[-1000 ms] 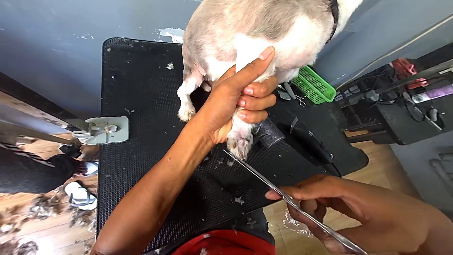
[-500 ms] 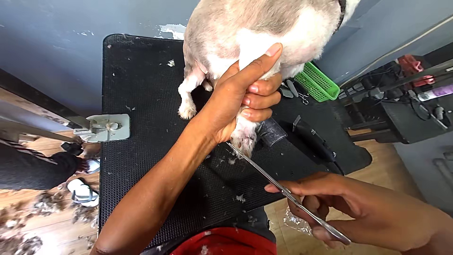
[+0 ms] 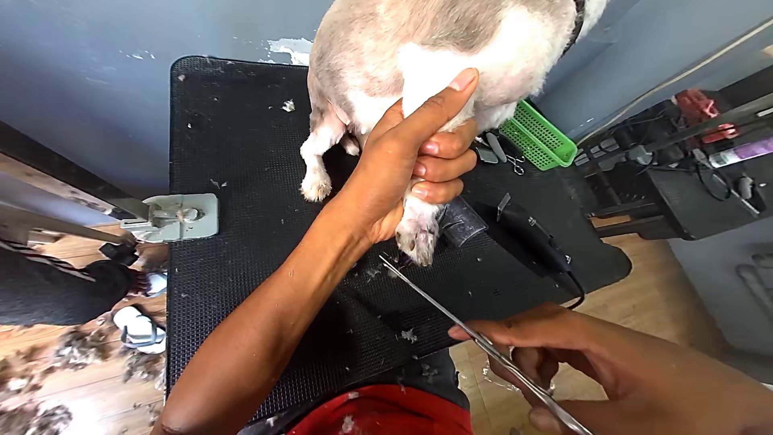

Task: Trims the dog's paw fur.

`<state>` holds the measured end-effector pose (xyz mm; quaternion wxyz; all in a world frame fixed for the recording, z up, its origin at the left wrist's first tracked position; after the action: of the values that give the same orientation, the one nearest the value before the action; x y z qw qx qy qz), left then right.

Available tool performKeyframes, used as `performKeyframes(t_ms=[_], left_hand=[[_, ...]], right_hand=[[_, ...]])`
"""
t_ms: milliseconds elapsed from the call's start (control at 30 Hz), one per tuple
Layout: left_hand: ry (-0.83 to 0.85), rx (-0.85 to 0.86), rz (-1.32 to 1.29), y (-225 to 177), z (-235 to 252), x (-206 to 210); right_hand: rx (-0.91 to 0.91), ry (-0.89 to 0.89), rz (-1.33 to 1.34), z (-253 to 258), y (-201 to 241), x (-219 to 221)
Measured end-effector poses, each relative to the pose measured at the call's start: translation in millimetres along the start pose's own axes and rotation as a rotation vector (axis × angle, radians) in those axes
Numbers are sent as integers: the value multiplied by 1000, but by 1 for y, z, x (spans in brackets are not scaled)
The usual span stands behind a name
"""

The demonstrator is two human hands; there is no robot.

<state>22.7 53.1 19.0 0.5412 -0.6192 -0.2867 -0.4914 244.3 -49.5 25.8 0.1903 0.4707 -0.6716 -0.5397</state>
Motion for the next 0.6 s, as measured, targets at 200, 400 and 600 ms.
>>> performKeyframes(t_ms=[200,400,600], left_hand=[[-8,30,3,0,0,1],[-19,53,27,0,-1,1],[-19,65,40,-1,-1,2]], right_hand=[[-20,-84,-14,-6,-2,6],[-23,-82,41,-5,1,6],[-34,-74,71,-3,0,6]])
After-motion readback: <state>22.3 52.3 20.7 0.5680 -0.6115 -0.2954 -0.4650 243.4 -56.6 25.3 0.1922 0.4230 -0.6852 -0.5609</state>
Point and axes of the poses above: each hand's wrist, its own z-axis towards the middle knuckle, its own x-axis out of the palm, y = z × x, the point moved 4 cm from there along z, towards the middle knuckle, and after that the axes turned 14 degrees about -y, right-handed, at the moved point
